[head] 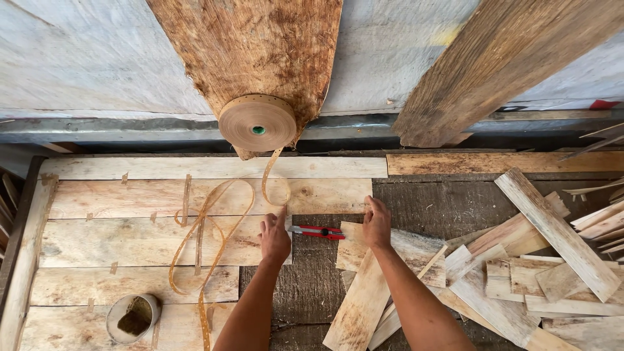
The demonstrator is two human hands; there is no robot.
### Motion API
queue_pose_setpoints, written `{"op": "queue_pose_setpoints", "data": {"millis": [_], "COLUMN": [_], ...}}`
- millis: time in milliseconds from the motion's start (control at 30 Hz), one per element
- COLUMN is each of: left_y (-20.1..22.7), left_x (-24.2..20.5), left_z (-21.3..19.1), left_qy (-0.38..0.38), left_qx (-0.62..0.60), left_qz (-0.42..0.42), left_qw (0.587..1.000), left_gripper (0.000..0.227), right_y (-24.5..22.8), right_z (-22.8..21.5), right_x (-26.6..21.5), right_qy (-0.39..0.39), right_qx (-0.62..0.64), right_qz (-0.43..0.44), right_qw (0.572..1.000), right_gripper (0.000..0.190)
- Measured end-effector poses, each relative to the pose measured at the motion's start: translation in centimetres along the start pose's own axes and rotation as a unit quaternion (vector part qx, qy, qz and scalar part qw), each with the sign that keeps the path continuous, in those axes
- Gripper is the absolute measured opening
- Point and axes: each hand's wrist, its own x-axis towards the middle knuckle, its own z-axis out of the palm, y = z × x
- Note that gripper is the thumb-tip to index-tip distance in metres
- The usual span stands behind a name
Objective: Trimming thin wood veneer strips using a utility knife on a wooden workbench.
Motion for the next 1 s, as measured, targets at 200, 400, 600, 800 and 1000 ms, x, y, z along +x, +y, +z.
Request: {"op": "queue_pose_setpoints", "data": {"millis": [200,400,600,800,1000], "left_y": [-1.4,-0.5,-2.8,-2.1,-2.8], "left_x": [-0.2,-2.8,-4.3,-9.9,-14.8], "left_z": [1.4,0.1,5.1,5.8,8.0], "left_qy": [0.026,0.028,0.124,0.128,0.053], "left_qx": [-0.034,-0.089,-0.127,-0.122,-0.120], "left_qz": [0.018,0.013,0.108,0.095,0.083], "left_qw": [0.999,0.996,0.978,0.980,0.988], "left_gripper": [0.079,0.061,0.054,0.058,0.062], "right_y": [0.5,0.8,-0.1,-0.8,1.3], "right_z": [-0.6,-2.0,-5.9,-9.2,-9.7], "right_x": [0.0,-0.5,-3.6,-9.3,-15.5], "right_qy": [-0.011,0.013,0.030,0.019,0.002], "right_qx": [0.024,0.053,0.095,0.129,0.111], "right_qz": [0.010,0.008,0.008,0.068,0.028], "right_qw": [1.000,0.998,0.995,0.989,0.993], "right_gripper": [0.050,0.048,0.048,0.044,0.040]}}
